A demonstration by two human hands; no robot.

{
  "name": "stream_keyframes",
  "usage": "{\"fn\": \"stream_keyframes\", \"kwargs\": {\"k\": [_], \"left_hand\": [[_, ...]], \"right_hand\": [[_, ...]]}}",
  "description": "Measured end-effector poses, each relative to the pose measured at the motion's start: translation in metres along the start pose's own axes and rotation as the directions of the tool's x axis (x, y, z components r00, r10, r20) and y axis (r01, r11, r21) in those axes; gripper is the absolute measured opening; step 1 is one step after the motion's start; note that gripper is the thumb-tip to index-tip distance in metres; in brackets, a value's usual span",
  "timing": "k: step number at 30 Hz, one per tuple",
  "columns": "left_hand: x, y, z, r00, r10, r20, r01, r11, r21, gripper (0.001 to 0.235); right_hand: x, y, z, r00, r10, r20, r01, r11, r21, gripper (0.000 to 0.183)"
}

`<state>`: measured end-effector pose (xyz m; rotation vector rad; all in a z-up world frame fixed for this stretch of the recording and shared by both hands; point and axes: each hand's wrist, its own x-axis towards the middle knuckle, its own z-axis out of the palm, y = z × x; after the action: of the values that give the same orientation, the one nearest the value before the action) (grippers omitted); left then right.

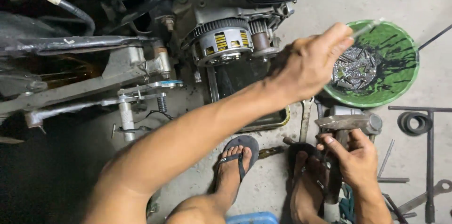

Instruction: Disassembling a motorcycle clutch assembly by removing pins and springs using hand tools.

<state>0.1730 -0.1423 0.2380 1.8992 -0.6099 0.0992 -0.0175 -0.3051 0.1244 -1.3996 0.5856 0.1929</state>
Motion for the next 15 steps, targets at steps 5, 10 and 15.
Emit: {"fn": "stream_keyframes", "kwargs": {"k": [5,10,15], "left_hand": [[0.031,-0.028,0.098,0.974,0.036,0.224,-0.153,0.832,0.533,0.033],[0.074,-0.080,0.124,0.994,0.070,0.082,-0.108,0.610,0.785,0.030],[0.082,-0.107,0.107,0.996,0.094,-0.005,-0.061,0.685,0.726,0.022]], "right_hand": [[0.030,-0.022,-0.018,0.964,-0.219,-0.153,0.241,0.960,0.142,0.026],[0.039,-0.026,-0.045,0.947,-0.251,-0.202,0.269,0.961,0.062,0.020],[0.041,-0.009,-0.054,0.954,-0.206,-0.216,0.227,0.971,0.079,0.027]]}}
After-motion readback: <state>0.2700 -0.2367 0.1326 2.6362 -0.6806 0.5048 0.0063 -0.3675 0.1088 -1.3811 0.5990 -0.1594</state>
